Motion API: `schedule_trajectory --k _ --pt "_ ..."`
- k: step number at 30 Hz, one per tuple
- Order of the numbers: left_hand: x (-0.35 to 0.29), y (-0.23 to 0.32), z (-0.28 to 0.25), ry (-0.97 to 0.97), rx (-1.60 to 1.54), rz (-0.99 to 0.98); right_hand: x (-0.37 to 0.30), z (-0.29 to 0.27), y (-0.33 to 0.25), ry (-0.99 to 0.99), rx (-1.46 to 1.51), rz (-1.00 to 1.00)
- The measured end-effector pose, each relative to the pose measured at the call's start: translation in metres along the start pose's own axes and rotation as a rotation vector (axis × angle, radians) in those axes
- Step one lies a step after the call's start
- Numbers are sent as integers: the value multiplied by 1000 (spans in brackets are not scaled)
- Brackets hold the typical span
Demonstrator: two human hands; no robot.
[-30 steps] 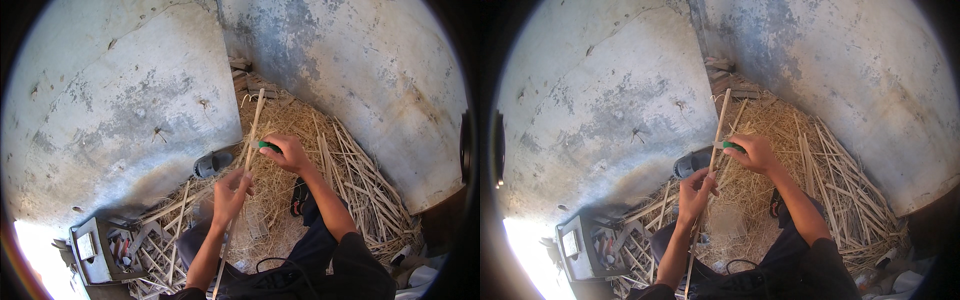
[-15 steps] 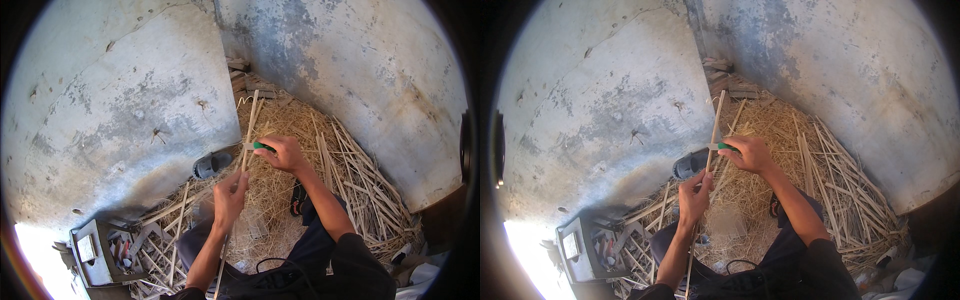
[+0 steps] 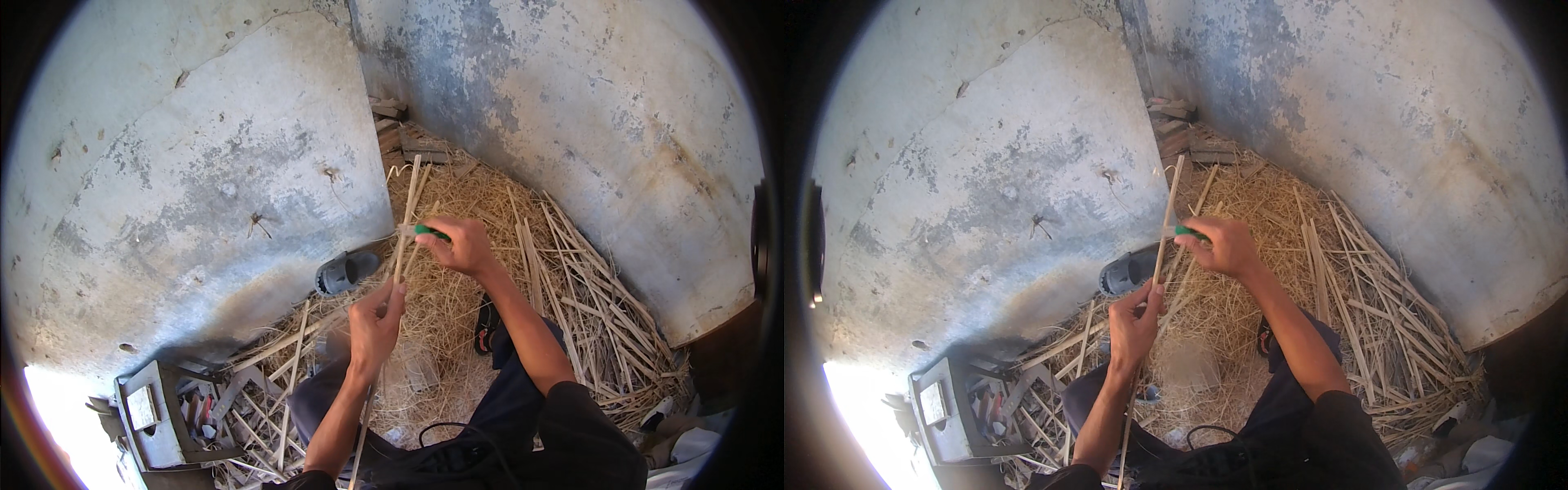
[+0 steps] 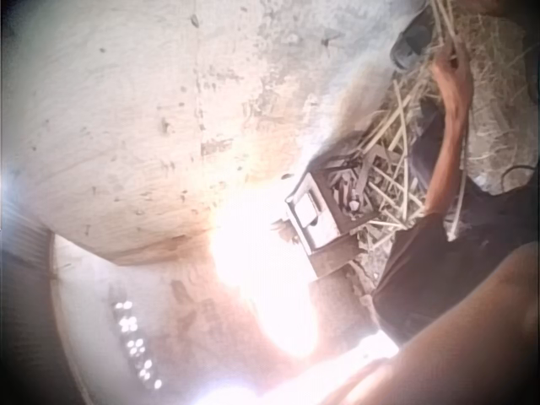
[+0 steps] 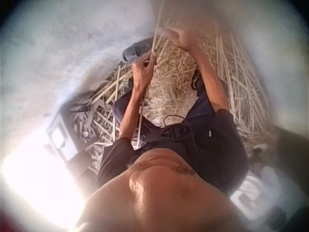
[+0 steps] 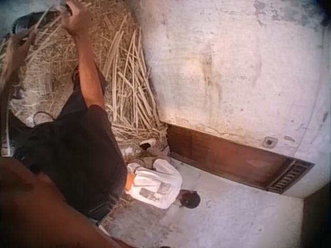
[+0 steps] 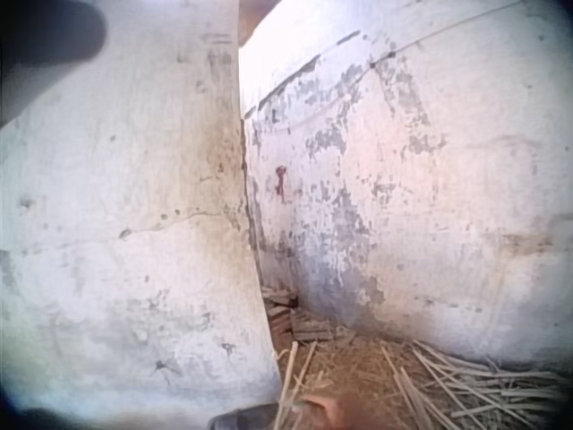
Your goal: The person sits on the floor and uses a green utility knife to shave the surface of a long bamboo stick. They hold the stick with one hand and scrape the blade along its length to remove the outer layer, creating thin shavings that fall onto the floor.
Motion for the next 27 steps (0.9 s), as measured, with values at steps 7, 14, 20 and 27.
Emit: schedule_trajectory --k 7,14,20,27 --pt "-8 -5 9 -37 -32 -24 8 -13 40 -25 -88 154" --pt "-10 -4 10 -30 -8 -28 11 -18 47 29 -107 140" --pt "-12 -3 12 -55 38 -6 14 -25 68 65 -157 156" --pt "-20 4 17 -116 35 -8 12 -38 108 87 -177 403"
Point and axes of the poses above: each hand's wrist, its own x-axis towards the middle knuckle, its own z-axis out of the palm, y = z × x, the point moved 10 cm from there along x, towards the middle knuckle, and after that the axes turned 2 degrees about y, right-handed, at the moved point
